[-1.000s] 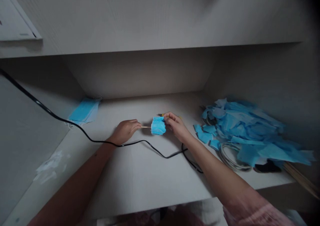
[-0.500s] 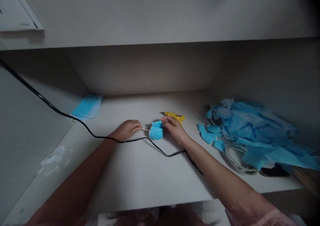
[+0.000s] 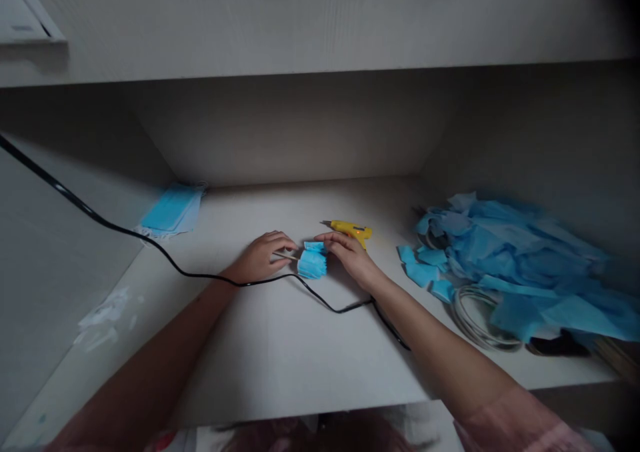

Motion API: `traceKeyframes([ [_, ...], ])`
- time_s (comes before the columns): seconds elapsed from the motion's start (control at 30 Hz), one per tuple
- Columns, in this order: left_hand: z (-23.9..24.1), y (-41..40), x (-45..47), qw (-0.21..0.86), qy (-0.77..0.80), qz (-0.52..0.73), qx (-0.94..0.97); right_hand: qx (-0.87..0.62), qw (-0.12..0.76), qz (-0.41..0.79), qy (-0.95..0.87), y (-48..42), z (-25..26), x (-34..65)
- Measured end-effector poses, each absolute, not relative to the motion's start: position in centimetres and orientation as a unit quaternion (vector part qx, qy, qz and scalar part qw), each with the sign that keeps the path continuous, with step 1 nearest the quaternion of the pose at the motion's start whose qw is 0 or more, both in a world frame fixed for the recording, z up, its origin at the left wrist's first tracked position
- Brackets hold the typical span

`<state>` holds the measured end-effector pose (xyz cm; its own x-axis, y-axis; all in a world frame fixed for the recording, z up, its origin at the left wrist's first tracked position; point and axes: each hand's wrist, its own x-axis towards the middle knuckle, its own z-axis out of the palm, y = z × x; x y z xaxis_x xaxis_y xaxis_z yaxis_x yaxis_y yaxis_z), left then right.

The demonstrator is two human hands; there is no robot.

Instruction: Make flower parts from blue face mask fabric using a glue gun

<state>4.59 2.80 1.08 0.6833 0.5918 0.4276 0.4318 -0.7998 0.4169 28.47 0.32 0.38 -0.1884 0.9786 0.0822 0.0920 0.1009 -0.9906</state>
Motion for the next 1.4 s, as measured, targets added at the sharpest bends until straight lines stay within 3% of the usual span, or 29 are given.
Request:
traceKeyframes([
  [0.53,-0.9,2.9,5.6,0.150,0.280,0.286,0.904,-0.446,0.420,0.496,-0.615,-0.1,1.0,28.5],
  [0.77,-0.8,2.5,5.7,0.173,0.339,0.300,0.875,-0.444,0.464,0.519,-0.564,0.2,0.6,28.3],
  [0.93,-0.5,2.5,5.6,0.148,0.287,0.307,0.895,-0.437,0.480,0.552,-0.523,0.0,1.0,28.3],
  [1.4,-1.1,3.0,5.2,0.151,0.255,0.279,0.913,-0.435,0.457,0.467,-0.620,0.2,0.7,28.6],
])
